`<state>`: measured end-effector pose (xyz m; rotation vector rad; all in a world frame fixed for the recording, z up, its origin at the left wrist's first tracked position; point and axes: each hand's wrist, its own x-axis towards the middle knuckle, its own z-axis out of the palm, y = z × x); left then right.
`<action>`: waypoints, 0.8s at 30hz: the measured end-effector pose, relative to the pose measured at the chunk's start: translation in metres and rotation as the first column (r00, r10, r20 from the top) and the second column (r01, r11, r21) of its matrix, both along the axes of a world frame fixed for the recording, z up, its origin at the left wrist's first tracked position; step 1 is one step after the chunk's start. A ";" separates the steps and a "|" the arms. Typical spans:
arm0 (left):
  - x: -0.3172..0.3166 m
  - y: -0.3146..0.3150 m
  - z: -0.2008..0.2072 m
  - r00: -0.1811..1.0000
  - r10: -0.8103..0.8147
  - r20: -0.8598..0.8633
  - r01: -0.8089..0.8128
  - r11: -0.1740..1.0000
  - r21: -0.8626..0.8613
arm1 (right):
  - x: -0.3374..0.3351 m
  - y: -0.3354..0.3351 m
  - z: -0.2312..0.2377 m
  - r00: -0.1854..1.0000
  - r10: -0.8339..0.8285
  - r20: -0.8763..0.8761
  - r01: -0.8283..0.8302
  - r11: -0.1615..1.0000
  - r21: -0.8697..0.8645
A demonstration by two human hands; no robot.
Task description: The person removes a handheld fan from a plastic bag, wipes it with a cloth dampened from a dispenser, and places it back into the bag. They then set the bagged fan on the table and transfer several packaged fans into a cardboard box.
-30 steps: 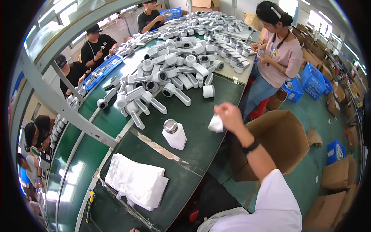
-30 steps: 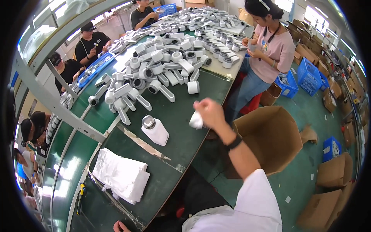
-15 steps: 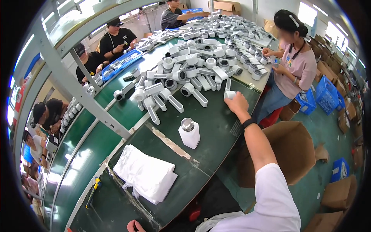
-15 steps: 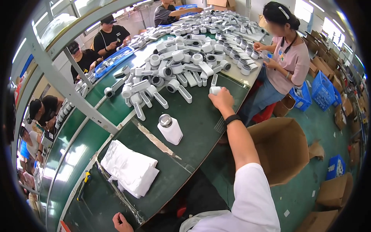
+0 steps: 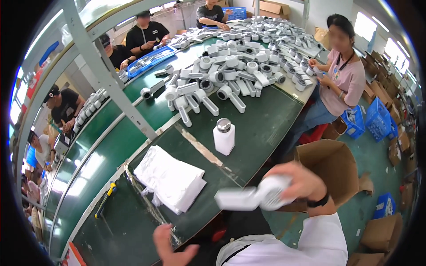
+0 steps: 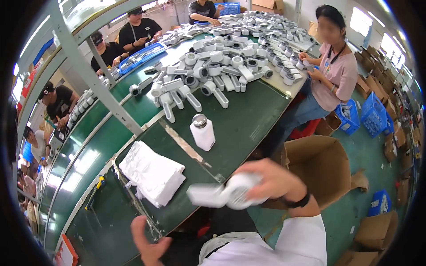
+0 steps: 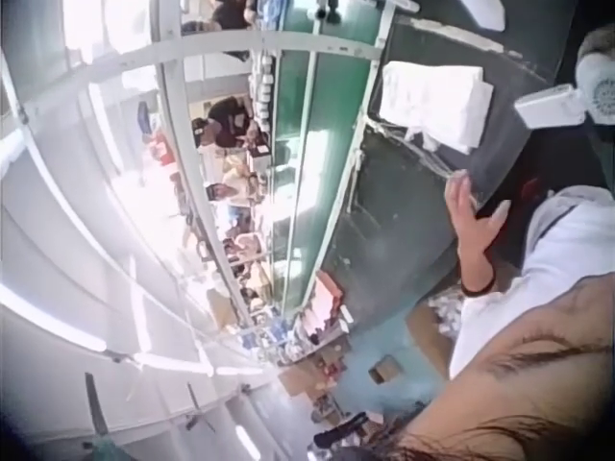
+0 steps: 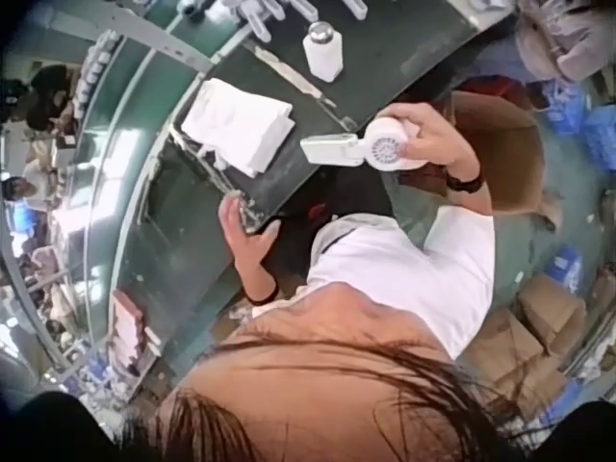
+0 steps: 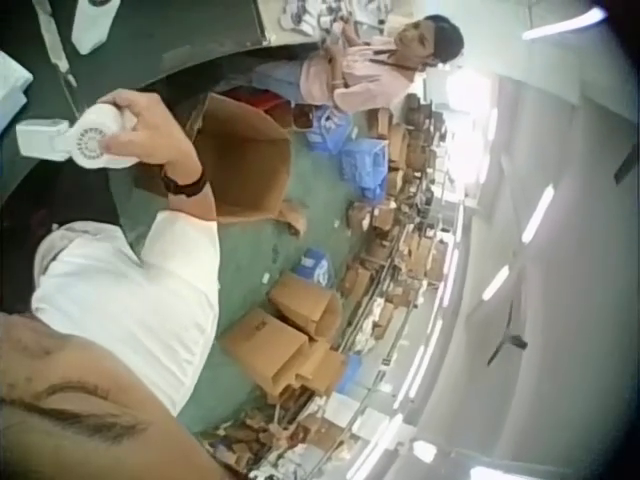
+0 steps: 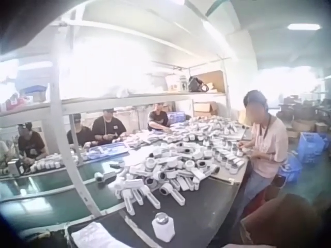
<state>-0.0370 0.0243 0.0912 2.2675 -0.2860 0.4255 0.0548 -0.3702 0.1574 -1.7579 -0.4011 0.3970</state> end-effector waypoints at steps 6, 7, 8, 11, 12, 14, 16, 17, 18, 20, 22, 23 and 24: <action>0.018 -0.058 -0.029 0.941 -0.329 -0.084 0.334 0.941 0.058 | 0.001 0.095 -0.027 0.932 0.353 0.082 -0.345 0.934 -0.090; 0.017 -0.056 -0.027 0.969 -0.197 -0.149 0.194 0.980 -0.035 | 0.005 0.098 -0.028 0.950 0.302 0.081 -0.297 0.953 -0.068; 0.015 -0.055 -0.023 0.972 -0.069 -0.225 0.042 0.992 -0.119 | 0.012 0.092 -0.032 0.975 0.204 0.092 -0.205 0.979 0.003; 0.010 -0.026 -0.052 0.865 -0.216 -0.452 -0.245 0.606 -0.757 | 0.042 0.066 -0.029 0.999 -0.035 -0.024 0.041 0.959 0.279; 0.008 -0.014 -0.061 0.846 -0.329 -0.420 -0.310 0.338 -0.889 | 0.053 0.060 -0.025 0.992 -0.123 -0.029 0.126 0.943 0.308; 0.004 -0.002 -0.070 0.851 -0.463 -0.249 -0.224 0.110 -0.968 | 0.076 0.055 -0.016 0.945 -0.322 0.058 0.274 0.876 0.398; 0.001 0.000 -0.068 0.888 -0.427 -0.174 -0.162 0.065 -0.985 | 0.098 0.032 -0.021 0.904 -0.357 0.235 0.289 0.916 0.279; 0.000 0.005 -0.076 0.898 -0.421 -0.124 -0.099 0.081 -0.992 | 0.107 0.028 -0.021 0.905 -0.352 0.237 0.285 0.918 0.276; -0.004 0.012 -0.082 0.900 -0.418 -0.122 -0.098 0.078 -0.992 | 0.115 0.025 -0.019 0.871 -0.407 0.273 0.371 0.912 0.176; -0.009 0.022 -0.089 0.933 -0.344 -0.109 -0.160 -0.121 -0.980 | 0.127 0.023 -0.016 0.833 -0.453 0.316 0.454 0.888 0.074; -0.009 0.030 -0.098 0.958 -0.268 -0.102 -0.129 -0.087 -0.988 | 0.138 0.026 -0.013 0.729 -0.420 0.540 0.550 0.830 -0.098; -0.008 0.037 -0.101 0.969 -0.234 -0.082 -0.093 -0.040 -0.995 | 0.144 0.026 -0.014 0.697 -0.381 0.608 0.565 0.813 -0.139; -0.008 0.042 -0.105 0.978 -0.202 -0.060 -0.059 0.010 -0.998 | 0.148 0.026 -0.015 0.699 -0.377 0.607 0.561 0.816 -0.140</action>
